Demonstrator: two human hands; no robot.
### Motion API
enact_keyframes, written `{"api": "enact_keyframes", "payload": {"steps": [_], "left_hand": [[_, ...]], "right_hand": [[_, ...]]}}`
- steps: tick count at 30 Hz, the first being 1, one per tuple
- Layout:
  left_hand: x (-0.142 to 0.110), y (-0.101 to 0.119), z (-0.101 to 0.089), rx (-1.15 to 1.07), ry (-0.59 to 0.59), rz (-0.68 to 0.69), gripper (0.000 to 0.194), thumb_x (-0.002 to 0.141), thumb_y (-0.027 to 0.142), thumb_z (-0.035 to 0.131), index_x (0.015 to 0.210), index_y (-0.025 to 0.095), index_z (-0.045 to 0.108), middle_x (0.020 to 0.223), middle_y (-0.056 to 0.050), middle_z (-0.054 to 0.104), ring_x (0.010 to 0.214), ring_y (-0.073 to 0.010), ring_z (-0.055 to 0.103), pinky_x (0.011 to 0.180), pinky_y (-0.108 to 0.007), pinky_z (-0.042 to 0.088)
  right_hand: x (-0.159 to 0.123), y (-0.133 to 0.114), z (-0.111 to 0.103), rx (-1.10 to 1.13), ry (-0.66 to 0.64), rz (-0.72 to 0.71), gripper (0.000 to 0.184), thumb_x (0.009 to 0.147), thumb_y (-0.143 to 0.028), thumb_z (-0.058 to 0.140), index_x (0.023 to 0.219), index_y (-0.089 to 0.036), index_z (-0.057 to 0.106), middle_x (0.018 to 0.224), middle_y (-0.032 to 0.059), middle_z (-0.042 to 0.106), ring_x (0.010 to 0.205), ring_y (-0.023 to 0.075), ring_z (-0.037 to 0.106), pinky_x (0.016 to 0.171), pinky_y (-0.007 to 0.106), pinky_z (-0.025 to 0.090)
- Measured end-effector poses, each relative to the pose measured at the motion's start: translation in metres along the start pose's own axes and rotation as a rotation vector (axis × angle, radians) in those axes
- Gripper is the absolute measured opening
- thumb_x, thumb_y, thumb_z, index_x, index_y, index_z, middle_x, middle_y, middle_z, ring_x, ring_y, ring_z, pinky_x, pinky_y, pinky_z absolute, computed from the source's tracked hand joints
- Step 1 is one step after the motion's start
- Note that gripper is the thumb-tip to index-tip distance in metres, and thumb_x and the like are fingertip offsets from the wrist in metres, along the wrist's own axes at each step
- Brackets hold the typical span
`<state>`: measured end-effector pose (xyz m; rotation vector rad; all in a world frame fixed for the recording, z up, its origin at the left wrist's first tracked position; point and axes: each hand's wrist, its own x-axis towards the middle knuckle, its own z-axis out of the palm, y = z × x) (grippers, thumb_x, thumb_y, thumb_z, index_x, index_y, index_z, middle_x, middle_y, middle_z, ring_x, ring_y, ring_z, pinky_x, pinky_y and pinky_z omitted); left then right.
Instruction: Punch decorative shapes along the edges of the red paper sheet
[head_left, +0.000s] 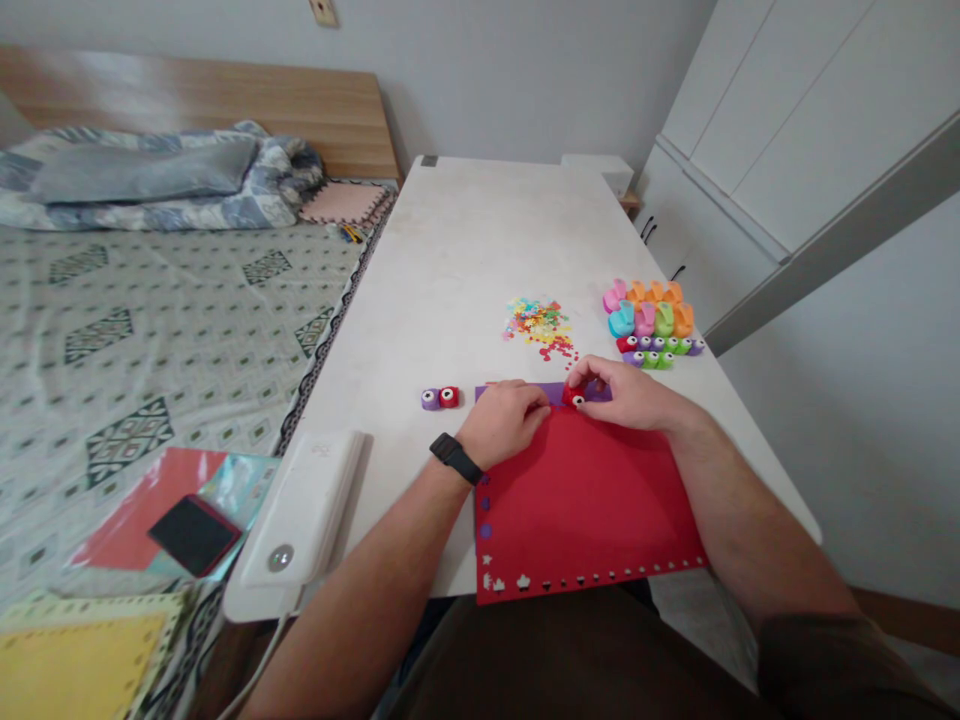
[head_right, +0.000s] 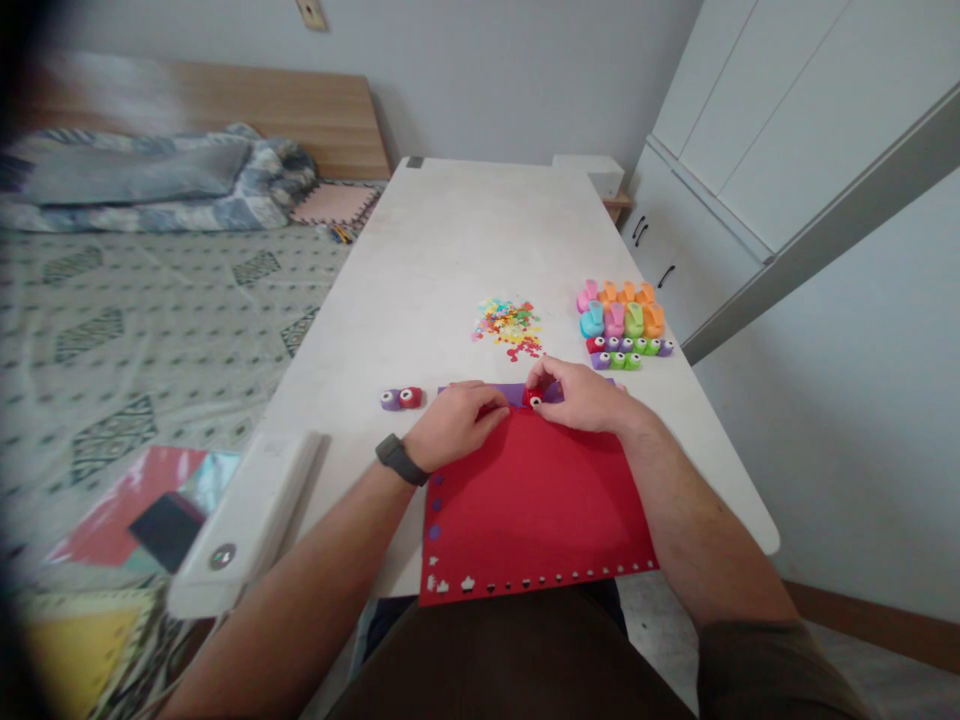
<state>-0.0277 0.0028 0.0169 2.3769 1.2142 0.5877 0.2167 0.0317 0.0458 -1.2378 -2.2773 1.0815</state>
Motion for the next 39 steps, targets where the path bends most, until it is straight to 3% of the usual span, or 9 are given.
{"api": "enact_keyframes", "payload": {"steps": [39], "left_hand": [[0.0012,0.0016,0.0003,0.017,-0.005,-0.02,0.017,0.096,0.024,0.056,0.087,0.018,0.07,0.086,-0.006,0.071,0.081,-0.0182,0.063,0.078,-0.031,0.047]], "right_hand": [[-0.003,-0.0085,0.0018,-0.052,0.029,-0.06,0.022,0.081,-0.02,0.067,0.102,-0.023,0.064,0.103,0.004,0.071,0.095,0.0206,0.065,0.089,0.036,0.051]]}}
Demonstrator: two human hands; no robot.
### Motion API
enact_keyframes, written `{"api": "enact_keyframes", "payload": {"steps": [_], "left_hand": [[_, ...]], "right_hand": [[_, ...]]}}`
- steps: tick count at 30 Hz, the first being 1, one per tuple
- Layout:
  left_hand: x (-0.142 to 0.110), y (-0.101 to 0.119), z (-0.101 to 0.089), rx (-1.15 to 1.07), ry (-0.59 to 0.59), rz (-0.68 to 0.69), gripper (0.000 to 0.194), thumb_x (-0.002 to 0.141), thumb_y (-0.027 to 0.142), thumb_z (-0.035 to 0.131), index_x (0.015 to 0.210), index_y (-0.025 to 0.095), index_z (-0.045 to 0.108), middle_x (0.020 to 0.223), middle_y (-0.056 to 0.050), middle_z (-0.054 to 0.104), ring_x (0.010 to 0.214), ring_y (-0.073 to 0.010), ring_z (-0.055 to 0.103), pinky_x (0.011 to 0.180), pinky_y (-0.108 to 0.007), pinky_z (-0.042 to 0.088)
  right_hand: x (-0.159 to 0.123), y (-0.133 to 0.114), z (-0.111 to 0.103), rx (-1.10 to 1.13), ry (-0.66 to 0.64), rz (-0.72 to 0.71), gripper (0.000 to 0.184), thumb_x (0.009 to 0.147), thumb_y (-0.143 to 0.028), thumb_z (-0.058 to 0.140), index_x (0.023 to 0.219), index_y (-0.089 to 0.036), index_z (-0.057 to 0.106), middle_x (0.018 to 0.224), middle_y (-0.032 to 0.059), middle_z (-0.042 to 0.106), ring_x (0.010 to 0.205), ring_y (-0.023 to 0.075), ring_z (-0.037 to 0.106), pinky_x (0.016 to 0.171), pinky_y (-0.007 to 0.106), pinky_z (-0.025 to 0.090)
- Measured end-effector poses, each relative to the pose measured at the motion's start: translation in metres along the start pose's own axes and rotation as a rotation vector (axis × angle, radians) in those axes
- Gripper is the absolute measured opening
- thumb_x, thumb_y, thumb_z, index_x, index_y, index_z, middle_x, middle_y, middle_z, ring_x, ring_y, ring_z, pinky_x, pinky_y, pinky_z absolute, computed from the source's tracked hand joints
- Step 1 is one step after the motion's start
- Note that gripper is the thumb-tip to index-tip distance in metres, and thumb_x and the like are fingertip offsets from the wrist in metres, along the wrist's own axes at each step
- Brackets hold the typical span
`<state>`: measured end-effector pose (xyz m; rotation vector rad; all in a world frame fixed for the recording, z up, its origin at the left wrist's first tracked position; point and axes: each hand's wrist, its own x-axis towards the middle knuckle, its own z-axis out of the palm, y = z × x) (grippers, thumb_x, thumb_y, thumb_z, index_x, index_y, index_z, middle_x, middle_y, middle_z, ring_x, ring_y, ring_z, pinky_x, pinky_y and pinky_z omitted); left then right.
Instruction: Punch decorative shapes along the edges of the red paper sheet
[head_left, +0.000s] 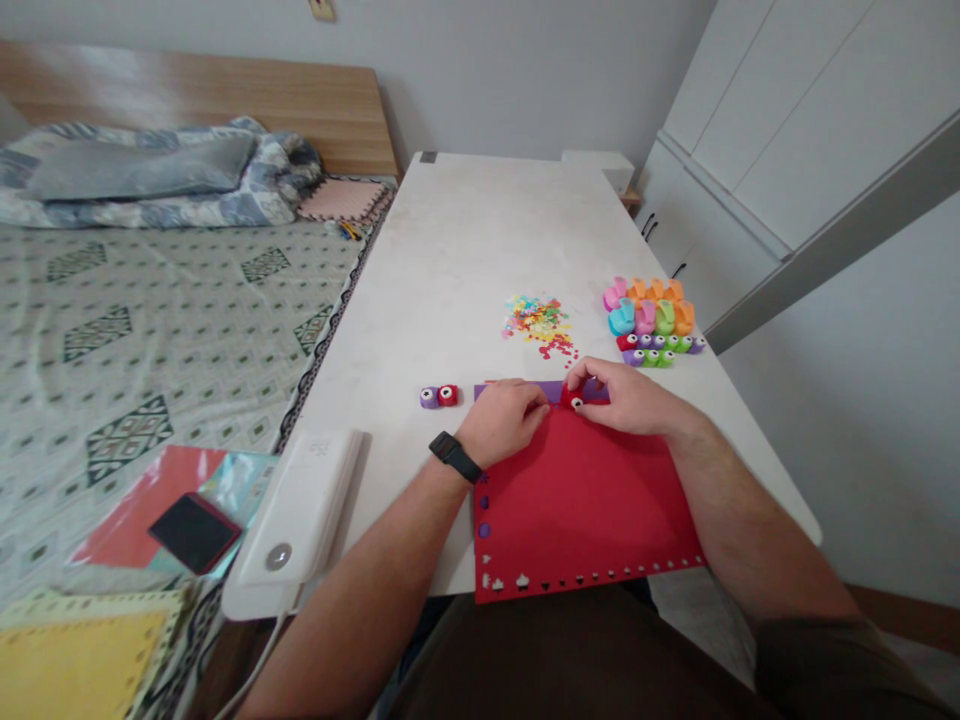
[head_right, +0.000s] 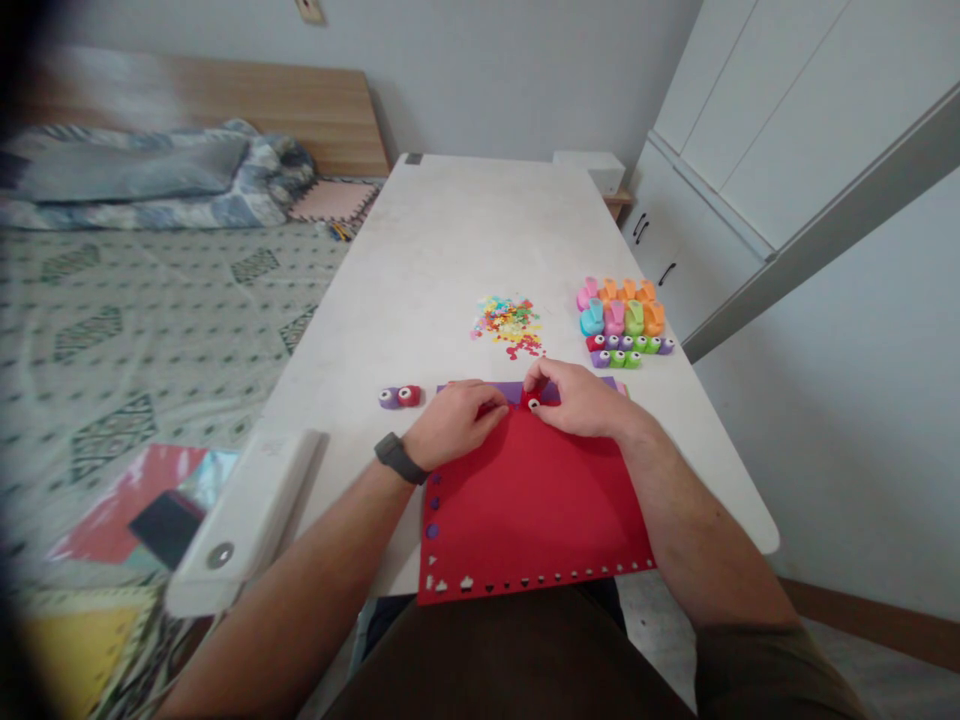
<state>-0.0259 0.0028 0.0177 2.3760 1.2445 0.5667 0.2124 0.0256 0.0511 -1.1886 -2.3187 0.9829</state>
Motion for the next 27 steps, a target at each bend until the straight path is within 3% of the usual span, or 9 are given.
{"api": "enact_keyframes", "payload": {"steps": [12,27], "left_hand": [[-0.0004,0.0003,0.0002,-0.01,0.008,0.012,0.016,0.096,0.024,0.057,0.087,0.018,0.069,0.087,-0.006,0.071,0.081,-0.0177,0.063,0.078,-0.031,0.047],[-0.0001,0.0004,0.0001,0.001,0.019,0.023,0.016,0.095,0.023,0.056,0.087,0.019,0.069,0.086,-0.006,0.071,0.081,-0.0183,0.063,0.078,-0.031,0.047]], "right_hand": [[0.0024,0.0045,0.0035,0.009,0.036,-0.009,0.021,0.082,-0.02,0.067,0.102,-0.023,0.063,0.103,0.0047,0.071,0.096,0.0208,0.065,0.089,0.037,0.051],[0.0012,0.0045,0.0074,0.07,-0.076,0.018,0.026,0.079,-0.017,0.067,0.104,-0.024,0.062,0.102,0.0029,0.071,0.092,0.0196,0.066,0.087,0.035,0.052]]}}
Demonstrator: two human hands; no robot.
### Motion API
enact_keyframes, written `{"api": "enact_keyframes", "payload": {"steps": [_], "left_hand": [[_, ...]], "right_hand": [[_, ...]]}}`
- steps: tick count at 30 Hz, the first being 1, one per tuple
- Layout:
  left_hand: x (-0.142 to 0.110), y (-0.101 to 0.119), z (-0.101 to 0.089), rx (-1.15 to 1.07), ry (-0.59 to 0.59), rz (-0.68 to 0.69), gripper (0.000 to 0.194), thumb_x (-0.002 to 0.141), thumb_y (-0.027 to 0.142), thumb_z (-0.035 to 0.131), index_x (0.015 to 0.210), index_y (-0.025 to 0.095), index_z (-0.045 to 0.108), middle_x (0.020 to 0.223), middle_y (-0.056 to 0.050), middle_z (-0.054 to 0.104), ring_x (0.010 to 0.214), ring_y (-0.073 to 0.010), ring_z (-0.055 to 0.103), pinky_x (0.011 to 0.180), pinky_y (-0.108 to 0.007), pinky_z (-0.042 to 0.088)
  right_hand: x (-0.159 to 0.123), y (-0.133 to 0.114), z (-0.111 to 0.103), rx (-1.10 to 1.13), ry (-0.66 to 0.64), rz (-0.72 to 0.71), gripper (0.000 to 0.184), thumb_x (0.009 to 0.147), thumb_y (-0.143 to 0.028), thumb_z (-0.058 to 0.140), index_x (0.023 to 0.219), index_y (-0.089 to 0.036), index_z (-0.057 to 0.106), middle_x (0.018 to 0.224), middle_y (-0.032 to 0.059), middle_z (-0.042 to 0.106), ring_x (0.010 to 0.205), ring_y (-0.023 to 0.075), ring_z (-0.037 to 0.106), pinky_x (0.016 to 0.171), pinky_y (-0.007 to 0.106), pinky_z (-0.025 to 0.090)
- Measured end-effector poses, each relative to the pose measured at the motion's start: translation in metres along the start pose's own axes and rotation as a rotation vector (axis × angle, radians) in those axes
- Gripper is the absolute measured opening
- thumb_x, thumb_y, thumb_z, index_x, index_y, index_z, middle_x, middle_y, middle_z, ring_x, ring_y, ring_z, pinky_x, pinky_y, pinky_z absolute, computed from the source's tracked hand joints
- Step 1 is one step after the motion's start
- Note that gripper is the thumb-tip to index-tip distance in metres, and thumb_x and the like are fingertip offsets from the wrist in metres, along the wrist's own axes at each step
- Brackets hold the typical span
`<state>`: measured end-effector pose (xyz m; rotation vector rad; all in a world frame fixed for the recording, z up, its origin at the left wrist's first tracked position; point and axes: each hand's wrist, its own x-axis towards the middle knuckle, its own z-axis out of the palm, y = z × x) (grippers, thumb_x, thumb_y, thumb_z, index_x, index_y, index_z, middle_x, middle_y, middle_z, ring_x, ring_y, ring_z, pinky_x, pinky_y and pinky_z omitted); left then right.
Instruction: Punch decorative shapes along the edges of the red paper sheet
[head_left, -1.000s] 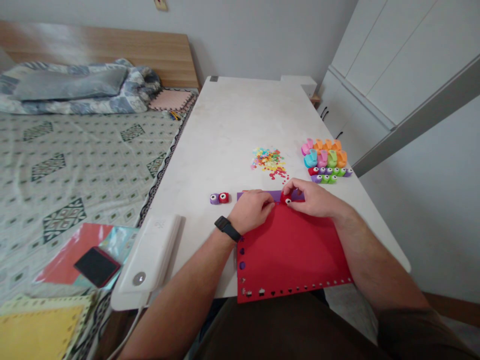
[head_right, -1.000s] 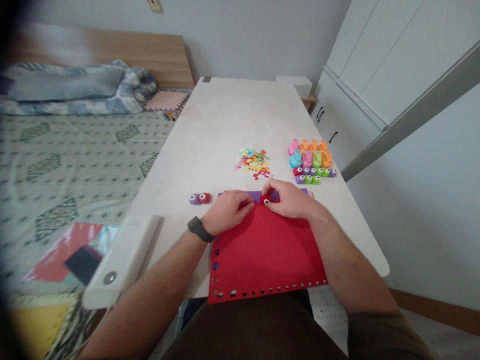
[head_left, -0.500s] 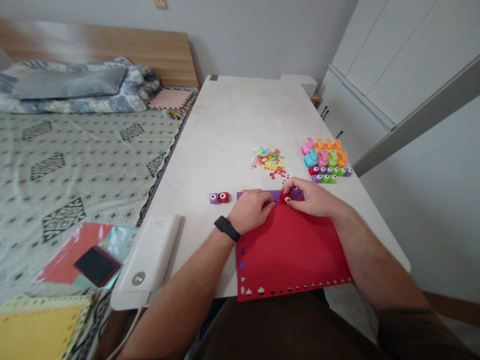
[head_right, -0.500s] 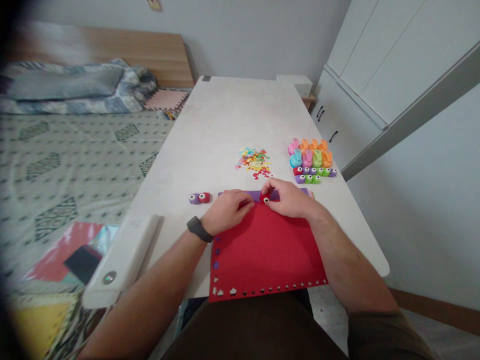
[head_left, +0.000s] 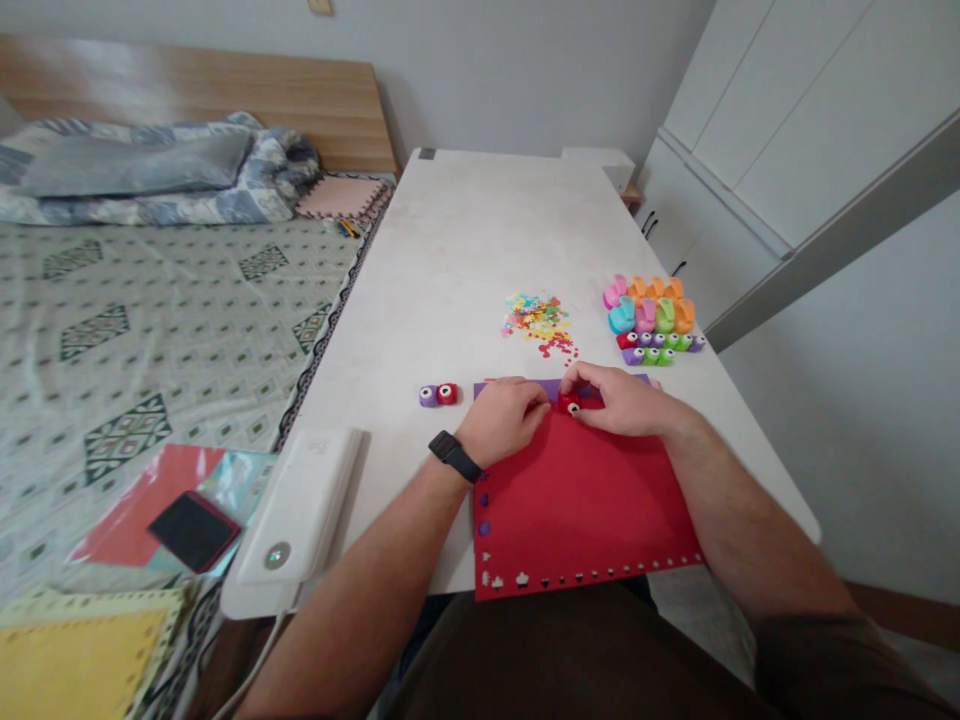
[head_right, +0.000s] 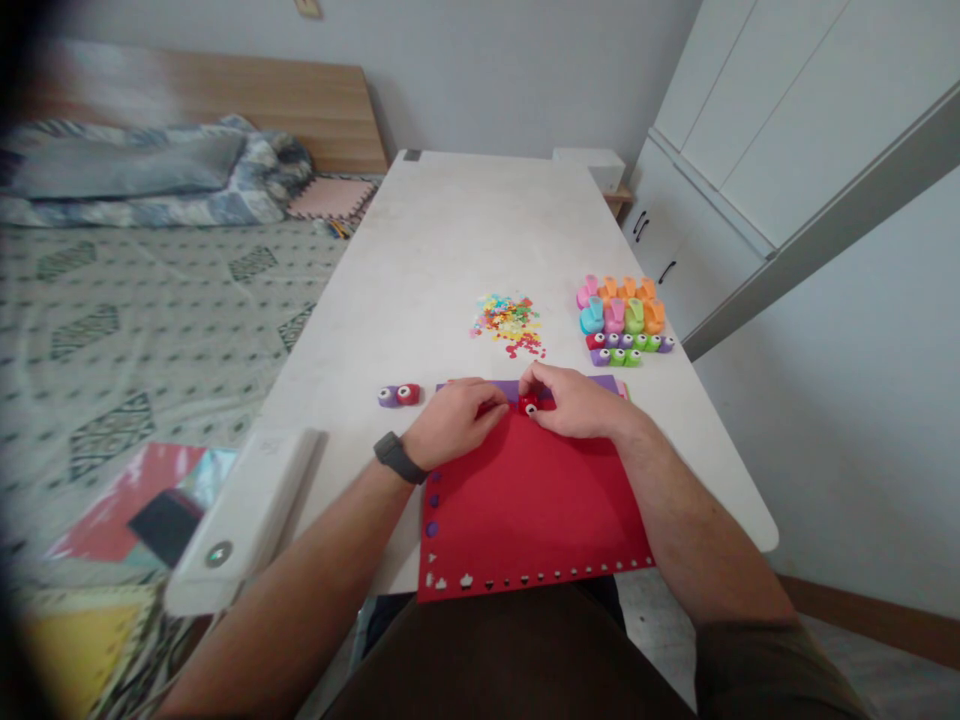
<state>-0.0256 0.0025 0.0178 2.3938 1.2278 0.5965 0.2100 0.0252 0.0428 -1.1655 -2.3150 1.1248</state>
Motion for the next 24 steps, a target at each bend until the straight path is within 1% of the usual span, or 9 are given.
{"api": "enact_keyframes", "payload": {"steps": [4,9,13,18,24], "left_hand": [[0.0004,0.0001,-0.0001,0.005,-0.008,0.003,0.016,0.095,0.023,0.056,0.087,0.019,0.068,0.086,-0.005,0.071,0.081,-0.0186,0.063,0.078,-0.031,0.047],[0.0007,0.0017,-0.0009,-0.005,-0.017,-0.004,0.016,0.095,0.023,0.055,0.09,0.019,0.07,0.089,-0.006,0.072,0.085,-0.0195,0.065,0.081,-0.032,0.048],[0.0003,0.0026,-0.0018,-0.011,-0.013,-0.001,0.017,0.096,0.024,0.055,0.091,0.02,0.071,0.09,-0.006,0.073,0.086,-0.0198,0.065,0.081,-0.032,0.048],[0.0001,0.0023,-0.0009,-0.022,-0.007,-0.004,0.017,0.096,0.024,0.055,0.093,0.02,0.071,0.091,-0.007,0.072,0.088,-0.0203,0.065,0.084,-0.033,0.048],[-0.0005,0.0015,0.0,-0.025,0.003,0.012,0.016,0.096,0.023,0.055,0.092,0.019,0.07,0.09,-0.006,0.072,0.087,-0.0196,0.065,0.082,-0.033,0.048]], "right_hand": [[0.0004,0.0006,0.0003,0.002,-0.008,-0.007,0.031,0.079,-0.016,0.068,0.109,-0.024,0.063,0.106,0.0039,0.072,0.096,0.02,0.067,0.091,0.036,0.052],[0.001,0.0034,0.0008,-0.057,0.011,-0.011,0.038,0.082,-0.021,0.069,0.121,-0.025,0.066,0.12,0.0068,0.072,0.106,0.0225,0.068,0.098,0.04,0.052],[0.0015,0.007,0.0008,-0.095,0.017,-0.014,0.042,0.083,-0.023,0.07,0.125,-0.027,0.067,0.125,0.007,0.071,0.112,0.025,0.067,0.102,0.043,0.051],[0.0019,0.0083,-0.0002,-0.149,0.005,-0.019,0.037,0.085,-0.027,0.07,0.121,-0.026,0.07,0.121,0.0073,0.073,0.108,0.0256,0.068,0.099,0.042,0.051],[0.0012,0.0072,-0.0012,-0.119,-0.019,-0.005,0.034,0.085,-0.028,0.071,0.119,-0.026,0.07,0.113,0.0046,0.075,0.099,0.0231,0.069,0.092,0.037,0.052]]}}
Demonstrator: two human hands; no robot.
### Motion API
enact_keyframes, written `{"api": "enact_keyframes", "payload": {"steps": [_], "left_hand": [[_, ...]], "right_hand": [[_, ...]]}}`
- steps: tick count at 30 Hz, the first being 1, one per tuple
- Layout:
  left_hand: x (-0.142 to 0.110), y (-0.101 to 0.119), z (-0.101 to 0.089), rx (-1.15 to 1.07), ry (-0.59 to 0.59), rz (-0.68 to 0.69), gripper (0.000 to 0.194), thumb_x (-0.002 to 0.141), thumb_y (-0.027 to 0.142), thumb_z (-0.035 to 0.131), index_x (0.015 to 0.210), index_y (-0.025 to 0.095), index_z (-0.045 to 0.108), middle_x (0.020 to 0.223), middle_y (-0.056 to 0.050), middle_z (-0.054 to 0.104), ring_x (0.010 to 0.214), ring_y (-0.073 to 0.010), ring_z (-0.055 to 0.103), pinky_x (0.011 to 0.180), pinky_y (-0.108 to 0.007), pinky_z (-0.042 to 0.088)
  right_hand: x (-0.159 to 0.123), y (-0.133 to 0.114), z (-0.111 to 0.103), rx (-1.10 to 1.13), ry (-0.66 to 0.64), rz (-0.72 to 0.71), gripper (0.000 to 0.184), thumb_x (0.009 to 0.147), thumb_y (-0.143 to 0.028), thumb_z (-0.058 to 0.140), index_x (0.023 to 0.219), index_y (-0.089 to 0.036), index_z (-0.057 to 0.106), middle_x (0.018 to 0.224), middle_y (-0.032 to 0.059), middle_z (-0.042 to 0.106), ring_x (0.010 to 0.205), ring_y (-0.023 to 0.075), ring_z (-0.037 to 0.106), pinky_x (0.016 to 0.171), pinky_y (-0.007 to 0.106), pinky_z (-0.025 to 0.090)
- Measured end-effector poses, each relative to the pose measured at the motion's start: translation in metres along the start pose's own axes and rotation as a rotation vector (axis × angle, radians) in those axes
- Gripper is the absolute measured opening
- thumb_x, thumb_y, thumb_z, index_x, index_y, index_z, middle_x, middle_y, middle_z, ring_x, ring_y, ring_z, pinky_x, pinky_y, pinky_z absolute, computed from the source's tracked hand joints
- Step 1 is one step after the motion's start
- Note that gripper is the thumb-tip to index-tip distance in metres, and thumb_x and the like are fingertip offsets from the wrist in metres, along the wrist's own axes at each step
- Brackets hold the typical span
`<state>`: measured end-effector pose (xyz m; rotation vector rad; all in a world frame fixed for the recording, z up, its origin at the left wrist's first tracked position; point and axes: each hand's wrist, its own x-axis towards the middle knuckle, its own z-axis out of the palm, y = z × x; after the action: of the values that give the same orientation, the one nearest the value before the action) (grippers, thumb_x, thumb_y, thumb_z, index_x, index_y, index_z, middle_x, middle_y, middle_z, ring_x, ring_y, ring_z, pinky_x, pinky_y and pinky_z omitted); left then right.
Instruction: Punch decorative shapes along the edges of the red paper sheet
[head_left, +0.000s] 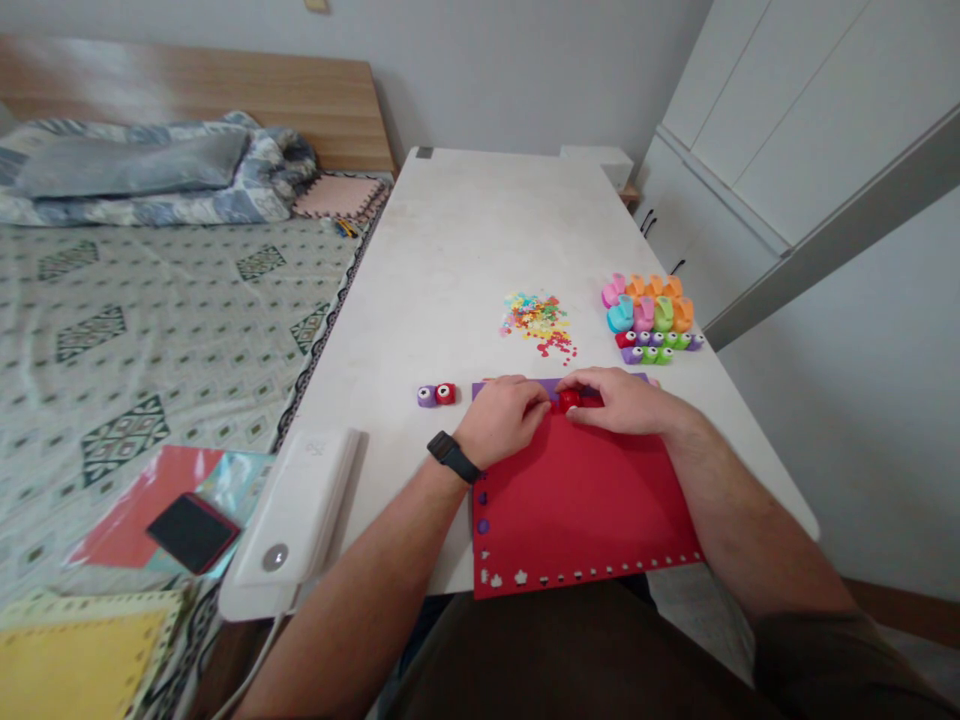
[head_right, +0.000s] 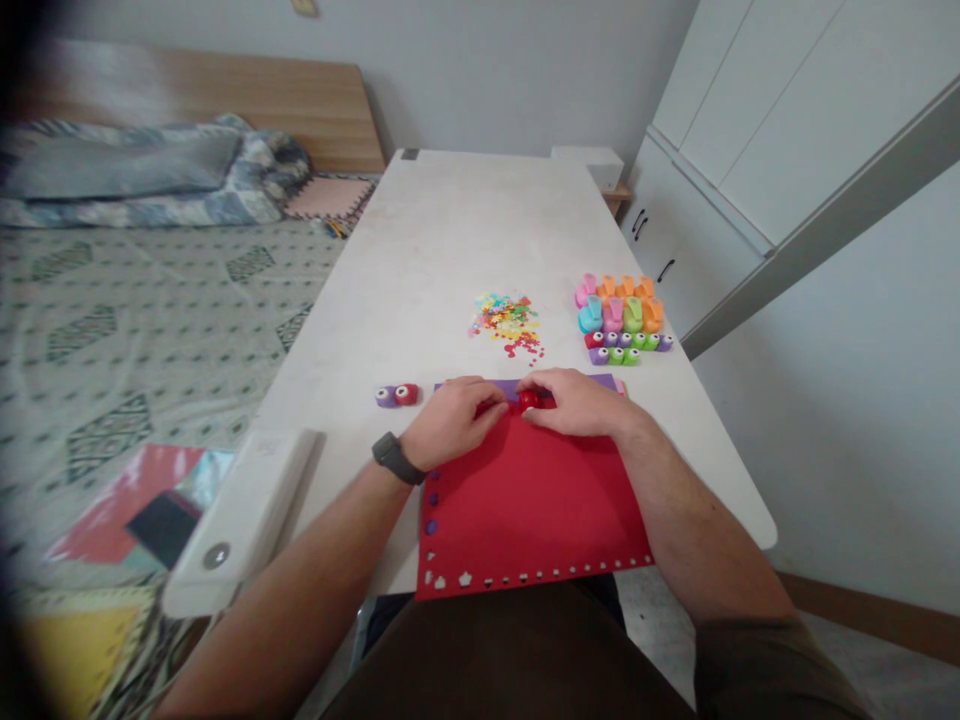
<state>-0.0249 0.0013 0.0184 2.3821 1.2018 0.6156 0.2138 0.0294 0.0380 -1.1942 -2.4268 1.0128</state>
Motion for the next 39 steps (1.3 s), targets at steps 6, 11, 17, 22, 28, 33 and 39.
{"api": "enact_keyframes", "payload": {"steps": [6,11,17,22,28,33,39], "left_hand": [[0.0,0.001,0.0,0.005,0.007,0.004,0.016,0.097,0.024,0.055,0.09,0.019,0.069,0.089,-0.006,0.071,0.086,-0.0193,0.064,0.081,-0.032,0.047],[0.0,0.001,0.0,0.013,0.003,0.001,0.017,0.097,0.024,0.055,0.09,0.019,0.069,0.089,-0.006,0.071,0.086,-0.0193,0.064,0.082,-0.033,0.047],[0.0,0.001,0.0,0.012,0.01,0.008,0.017,0.097,0.024,0.055,0.091,0.019,0.069,0.089,-0.006,0.071,0.087,-0.0194,0.064,0.082,-0.033,0.048],[0.0,0.001,0.0,0.009,0.005,0.004,0.017,0.097,0.024,0.054,0.091,0.019,0.07,0.089,-0.006,0.07,0.086,-0.0198,0.064,0.082,-0.033,0.048],[0.0,0.001,0.0,0.016,0.006,0.012,0.017,0.097,0.025,0.055,0.089,0.019,0.068,0.087,-0.005,0.07,0.085,-0.0195,0.063,0.08,-0.033,0.047],[0.0,0.001,0.0,0.023,0.01,0.014,0.017,0.097,0.026,0.054,0.089,0.019,0.068,0.087,-0.005,0.07,0.084,-0.0194,0.063,0.08,-0.033,0.047],[0.0,0.003,-0.001,0.025,0.005,-0.002,0.018,0.097,0.025,0.055,0.091,0.019,0.07,0.088,-0.006,0.071,0.086,-0.0201,0.064,0.081,-0.034,0.048]], "right_hand": [[-0.001,0.001,-0.001,0.011,-0.014,0.005,0.035,0.085,-0.029,0.071,0.12,-0.026,0.07,0.11,0.0039,0.075,0.096,0.0227,0.068,0.089,0.037,0.051],[-0.002,0.002,0.0,0.019,-0.025,0.01,0.035,0.085,-0.029,0.071,0.12,-0.025,0.069,0.111,0.0045,0.075,0.097,0.022,0.068,0.09,0.036,0.05],[-0.001,0.0,0.001,-0.019,-0.026,0.039,0.036,0.086,-0.03,0.071,0.12,-0.022,0.069,0.112,0.0059,0.075,0.096,0.0216,0.068,0.089,0.035,0.05],[-0.001,-0.005,0.0,-0.046,-0.027,0.036,0.029,0.085,-0.028,0.07,0.113,-0.02,0.07,0.106,0.0057,0.075,0.091,0.0207,0.067,0.085,0.033,0.049],[0.0,-0.007,0.003,-0.06,-0.012,0.044,0.024,0.085,-0.026,0.071,0.108,-0.02,0.069,0.101,0.0048,0.074,0.087,0.0193,0.065,0.081,0.032,0.047],[0.001,-0.008,0.005,-0.08,0.003,0.013,0.02,0.086,-0.022,0.069,0.105,-0.02,0.069,0.099,0.0051,0.073,0.087,0.0197,0.063,0.081,0.032,0.046],[0.002,-0.009,0.007,-0.097,0.021,-0.004,0.017,0.085,-0.019,0.069,0.102,-0.02,0.069,0.097,0.0057,0.072,0.087,0.0201,0.062,0.081,0.033,0.046]]}}
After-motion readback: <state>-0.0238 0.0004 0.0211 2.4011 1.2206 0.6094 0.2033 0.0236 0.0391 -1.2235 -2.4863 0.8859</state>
